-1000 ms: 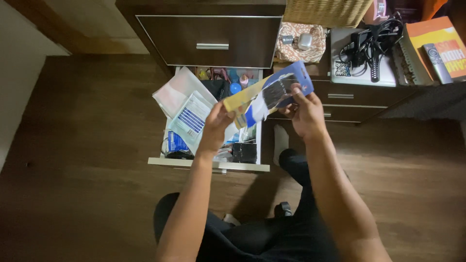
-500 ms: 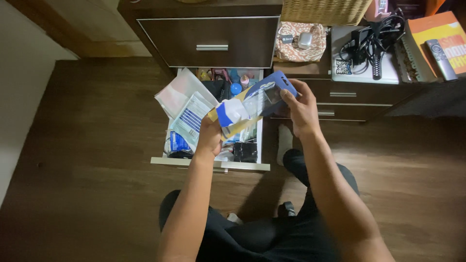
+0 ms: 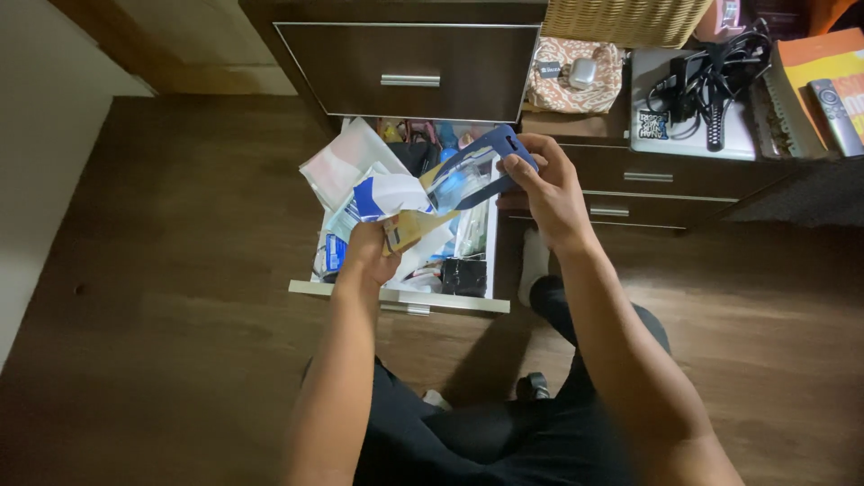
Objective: The person opens a drawer, removes various items including bottles, wipes, and packets, and places them on the dresser top. They then open another drawer and remove more items, sorting them by hand.
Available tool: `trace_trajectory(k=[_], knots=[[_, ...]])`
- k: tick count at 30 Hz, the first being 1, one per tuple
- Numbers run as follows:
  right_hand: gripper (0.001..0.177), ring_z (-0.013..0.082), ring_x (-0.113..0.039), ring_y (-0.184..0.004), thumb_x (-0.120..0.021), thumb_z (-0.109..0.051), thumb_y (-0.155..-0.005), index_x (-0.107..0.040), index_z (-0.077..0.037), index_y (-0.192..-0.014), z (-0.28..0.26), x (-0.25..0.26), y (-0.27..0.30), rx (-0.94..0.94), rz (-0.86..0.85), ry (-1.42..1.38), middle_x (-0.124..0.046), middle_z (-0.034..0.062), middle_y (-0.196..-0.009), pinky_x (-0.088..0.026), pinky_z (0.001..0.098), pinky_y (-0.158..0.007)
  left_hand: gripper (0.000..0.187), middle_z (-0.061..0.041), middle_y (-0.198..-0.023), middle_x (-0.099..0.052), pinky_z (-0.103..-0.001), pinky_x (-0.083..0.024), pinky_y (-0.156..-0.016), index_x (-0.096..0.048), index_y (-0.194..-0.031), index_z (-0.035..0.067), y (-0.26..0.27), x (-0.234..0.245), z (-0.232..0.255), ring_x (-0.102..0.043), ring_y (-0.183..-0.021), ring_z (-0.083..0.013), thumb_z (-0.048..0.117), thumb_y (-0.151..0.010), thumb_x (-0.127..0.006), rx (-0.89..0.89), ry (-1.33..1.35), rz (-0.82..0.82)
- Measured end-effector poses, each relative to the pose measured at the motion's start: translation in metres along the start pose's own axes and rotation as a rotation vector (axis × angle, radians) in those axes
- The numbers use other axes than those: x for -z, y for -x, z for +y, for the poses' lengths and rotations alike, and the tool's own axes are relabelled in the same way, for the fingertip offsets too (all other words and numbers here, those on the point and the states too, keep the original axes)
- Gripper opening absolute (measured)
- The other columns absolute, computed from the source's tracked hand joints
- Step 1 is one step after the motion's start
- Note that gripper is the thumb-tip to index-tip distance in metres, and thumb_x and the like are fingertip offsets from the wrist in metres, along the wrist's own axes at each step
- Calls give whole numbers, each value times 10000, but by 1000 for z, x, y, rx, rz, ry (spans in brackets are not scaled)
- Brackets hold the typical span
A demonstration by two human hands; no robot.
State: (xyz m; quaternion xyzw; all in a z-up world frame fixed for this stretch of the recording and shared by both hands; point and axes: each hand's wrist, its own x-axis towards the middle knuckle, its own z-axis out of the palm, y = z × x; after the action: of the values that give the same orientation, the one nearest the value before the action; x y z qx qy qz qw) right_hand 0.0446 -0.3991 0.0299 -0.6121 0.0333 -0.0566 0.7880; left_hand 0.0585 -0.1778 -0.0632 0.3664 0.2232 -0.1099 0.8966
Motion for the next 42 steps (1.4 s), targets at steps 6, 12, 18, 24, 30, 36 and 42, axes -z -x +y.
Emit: trace_trajectory(k=[6, 12, 18, 24, 30, 36, 42], knots=[[308, 256, -613, -684, -546, -98, -819, -451, 12, -1091, 10, 0, -2, 46, -81, 40, -556, 186, -827, -557, 376, -571, 259, -157, -837, -605, -311, -529, -570, -547, -985, 27, 47, -31, 38, -626, -715, -238, 87, -734, -566, -252, -460, -171], [229, 249, -615, -653, -541, -66, -815, -497, 7, -1028, 33, -8, 0, 41, -119, 55, -572, 193, -819, -549, 374, -549, 513, -173, -1032, -574, -416, -401, -866, -458, -1192, 128, 67, -41, 51, -509, -999, -352, 52, -706, -601, -614, -1363, -319], [190, 211, -609, -625, -526, -57, -826, -524, 1, -1007, 30, -23, 1, 89, -121, 53, -550, 129, -739, -537, 340, -490, 386, -58, -340, -472, -260, -414, -430, -553, -699, 34, 62, -45, 39, -458, -294, -135, 411, -774, -591, -509, -1389, -363], [223, 160, -557, -580, -452, -171, -877, -564, -12, -988, 50, -31, 4, 38, -220, 62, -534, 105, -698, -532, 314, -448, 346, -138, -635, -622, -400, -463, -608, -624, -769, 50, 63, -59, 27, -609, -695, -343, 393, -720, -612, -349, -1425, -196], [612, 208, -494, -727, -637, -88, -758, -280, -57, -1254, 27, -41, 14, 124, -318, 96, -481, 181, -869, -505, 353, -626, 364, -77, -499, -544, -316, -453, -522, -570, -634, 89, 50, -58, 13, -581, -525, -225, 442, -708, -617, -506, -1286, -156], [290, 182, -472, -621, -620, -38, -764, -444, -46, -995, 32, -52, 12, 153, -120, 228, -464, 121, -713, -454, 289, -518, 276, -27, -462, -527, -288, -455, -479, -510, -551, 119, 51, -67, 9, -562, -477, -184, 336, -695, -598, -562, -1329, 28], [239, 213, -506, -592, -601, -84, -800, -438, -28, -966, 50, -52, -15, 202, -153, 270, -483, 153, -706, -424, 296, -444, 376, -190, -549, -514, -444, -411, -541, -525, -580, 40, 27, -57, 5, -559, -635, -380, 396, -696, -561, -641, -1303, 141]])
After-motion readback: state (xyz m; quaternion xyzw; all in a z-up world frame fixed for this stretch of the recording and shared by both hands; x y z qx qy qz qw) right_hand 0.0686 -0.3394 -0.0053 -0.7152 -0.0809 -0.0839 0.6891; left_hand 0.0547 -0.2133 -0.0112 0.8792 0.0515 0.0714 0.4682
